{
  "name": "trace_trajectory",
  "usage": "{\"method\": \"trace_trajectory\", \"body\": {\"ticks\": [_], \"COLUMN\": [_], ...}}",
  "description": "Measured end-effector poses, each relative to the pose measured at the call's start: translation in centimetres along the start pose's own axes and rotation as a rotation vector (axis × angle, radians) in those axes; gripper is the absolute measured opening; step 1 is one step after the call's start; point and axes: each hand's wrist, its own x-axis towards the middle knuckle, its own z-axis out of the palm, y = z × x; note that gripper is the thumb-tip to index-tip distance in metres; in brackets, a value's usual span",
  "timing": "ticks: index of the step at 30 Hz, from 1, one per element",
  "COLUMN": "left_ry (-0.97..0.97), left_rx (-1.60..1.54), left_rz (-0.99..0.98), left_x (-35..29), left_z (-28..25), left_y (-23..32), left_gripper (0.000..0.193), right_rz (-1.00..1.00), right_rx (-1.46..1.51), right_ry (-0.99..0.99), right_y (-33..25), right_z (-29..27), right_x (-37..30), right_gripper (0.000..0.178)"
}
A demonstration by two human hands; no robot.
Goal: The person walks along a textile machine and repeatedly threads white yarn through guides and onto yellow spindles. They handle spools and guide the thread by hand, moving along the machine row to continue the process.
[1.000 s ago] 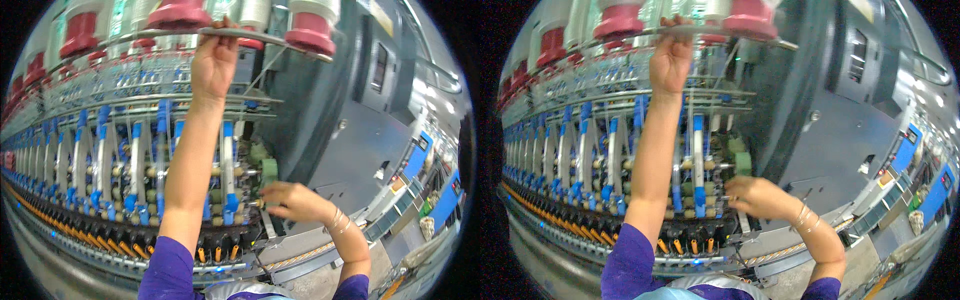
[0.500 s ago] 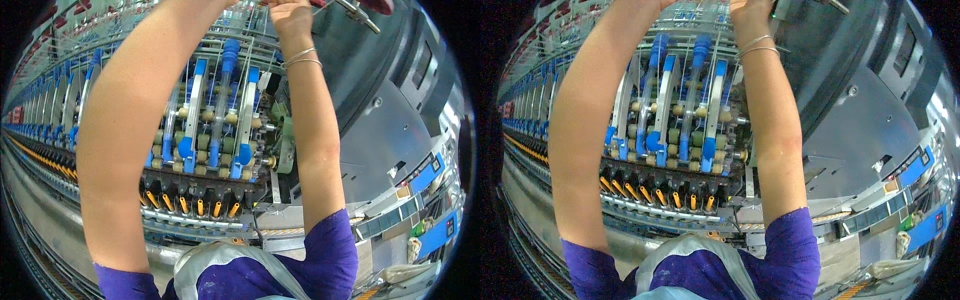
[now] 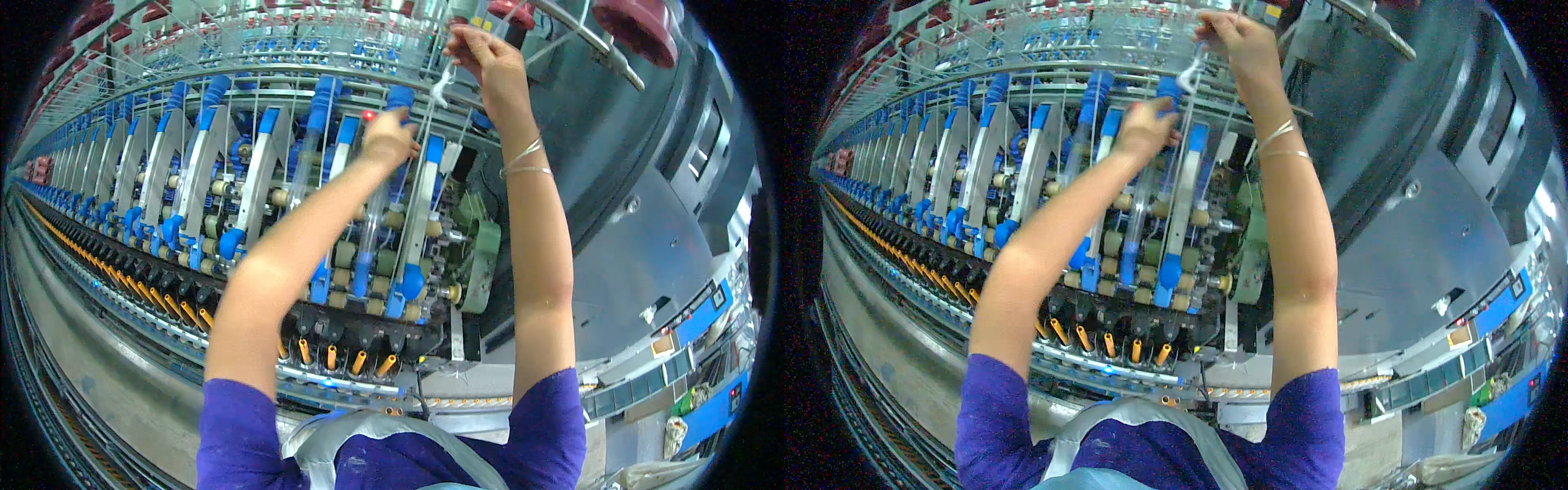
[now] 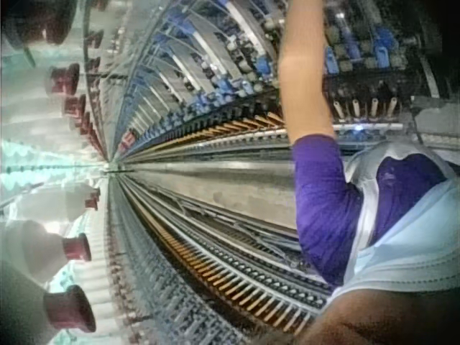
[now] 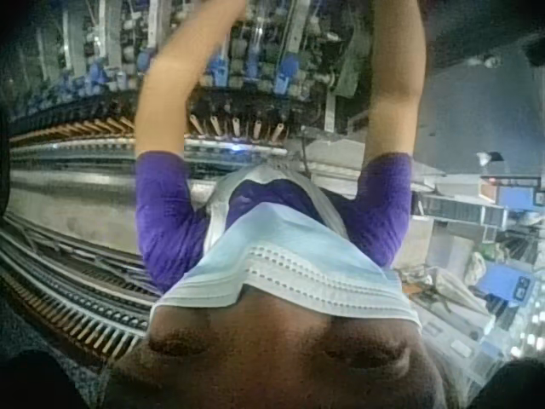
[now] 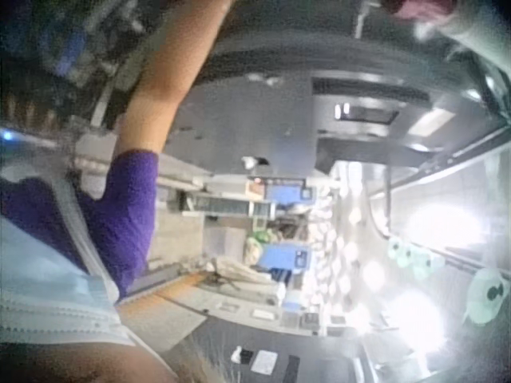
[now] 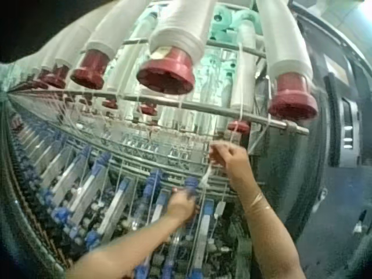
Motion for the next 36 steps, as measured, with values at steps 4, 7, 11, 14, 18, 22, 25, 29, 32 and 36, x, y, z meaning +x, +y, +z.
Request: {"method": "trace_trajectory", "body": {"ticks": [4,7,11,14,18,22,25,29,32,36], "left_ry": [0.086,0.154,0.232,0.123,0.194,0.092,-0.1,-0.07,0.042,0.017], "left_rx": [0.208,-0.015,-0.153,-0.608,-0.605,-0.39,0.215,0.66,0.379,-0.225], "left_rz": [0.224,0.015,0.119,0.138,0.042,-0.035,0.047,0.205,0.541,0.56], "left_x": [4.9,6.0,5.7,6.2,6.6,4.2,2.3,-0.2,-1.3,-1.5], "left_z": [3.1,4.4,5.2,5.6,5.7,1.3,-4.4,-8.3,-8.2,-7.3], "left_y": [-2.6,-2.8,-1.0,0.1,0.0,-0.5,0.8,1.7,1.9,1.3], "left_gripper": [0.031,0.037,0.039,0.032,0.02,0.023,0.024,0.022,0.02,0.021], "right_rz": [-0.076,0.042,0.451,0.415,0.655,0.35,-0.009,0.293,-0.092,0.043], "right_rx": [-0.658,-0.762,-0.753,-0.941,-0.782,-0.831,-0.49,-0.833,-1.14,-1.129], "right_ry": [0.185,0.187,-0.043,-0.258,-0.276,-0.218,0.196,-0.021,-0.238,-0.776], "right_y": [5.2,7.8,7.9,6.7,5.7,5.2,4.2,2.5,2.6,2.6], "right_z": [-1.3,-2.0,-1.3,-0.1,0.3,-0.2,0.1,2.2,5.6,7.6], "right_x": [0.9,1.9,2.2,2.0,2.4,1.0,-2.0,-7.8,-10.4,-12.4], "right_gripper": [0.035,0.039,0.046,0.056,0.082,0.075,0.047,0.024,0.023,0.02]}}
